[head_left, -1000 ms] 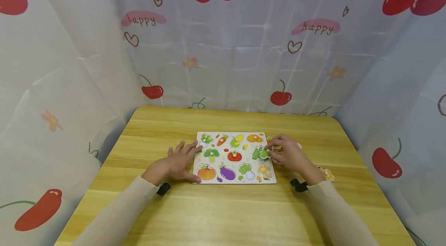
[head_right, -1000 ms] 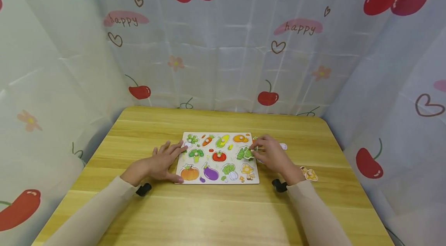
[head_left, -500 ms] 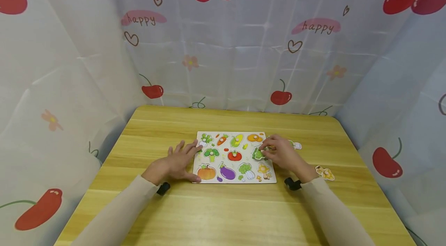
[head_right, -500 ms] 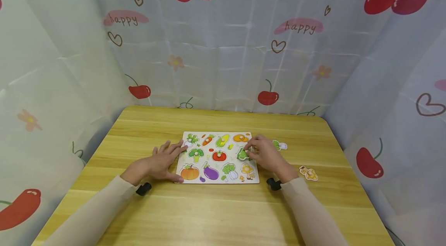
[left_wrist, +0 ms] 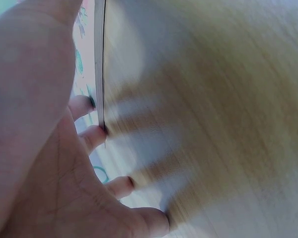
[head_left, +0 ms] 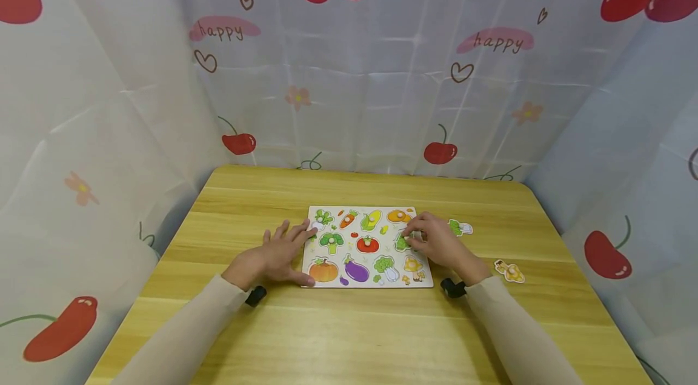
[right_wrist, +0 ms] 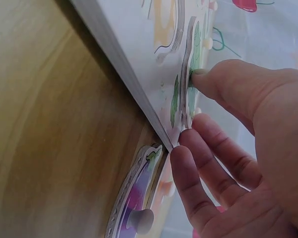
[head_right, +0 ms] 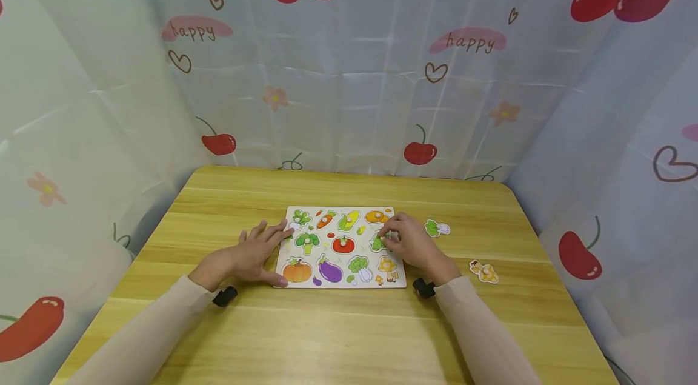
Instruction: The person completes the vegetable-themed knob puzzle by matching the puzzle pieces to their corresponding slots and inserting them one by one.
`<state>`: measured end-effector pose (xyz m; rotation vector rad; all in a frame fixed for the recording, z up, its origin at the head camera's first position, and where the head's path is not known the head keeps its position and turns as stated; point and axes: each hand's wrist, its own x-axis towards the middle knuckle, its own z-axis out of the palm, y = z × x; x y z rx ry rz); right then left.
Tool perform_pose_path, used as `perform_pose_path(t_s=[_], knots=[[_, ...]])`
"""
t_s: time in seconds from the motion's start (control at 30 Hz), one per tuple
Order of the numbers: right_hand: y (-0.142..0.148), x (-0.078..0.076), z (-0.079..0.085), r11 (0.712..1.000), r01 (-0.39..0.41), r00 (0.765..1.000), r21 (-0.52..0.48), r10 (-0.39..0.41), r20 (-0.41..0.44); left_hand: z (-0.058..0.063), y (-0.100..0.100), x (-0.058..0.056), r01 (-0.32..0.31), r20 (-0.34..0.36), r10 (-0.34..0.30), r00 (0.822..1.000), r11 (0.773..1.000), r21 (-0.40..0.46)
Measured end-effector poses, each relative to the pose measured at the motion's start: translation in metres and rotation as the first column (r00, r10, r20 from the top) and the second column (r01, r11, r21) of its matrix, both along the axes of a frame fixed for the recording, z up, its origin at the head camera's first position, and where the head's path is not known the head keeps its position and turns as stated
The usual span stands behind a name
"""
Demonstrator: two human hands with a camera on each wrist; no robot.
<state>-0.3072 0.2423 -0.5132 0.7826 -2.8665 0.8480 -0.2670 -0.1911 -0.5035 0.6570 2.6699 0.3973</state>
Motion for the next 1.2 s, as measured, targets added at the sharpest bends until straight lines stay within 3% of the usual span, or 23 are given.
perform_pose_path(t_s=[1.2], knots=[[-0.0051, -0.0033, -0.0065, 0.998, 0.057, 0.998, -0.010, -0.057, 0.029, 0.0011, 0.0017, -0.0002, -0.005, 0.012, 0.005, 1.000, 1.000, -0.004]])
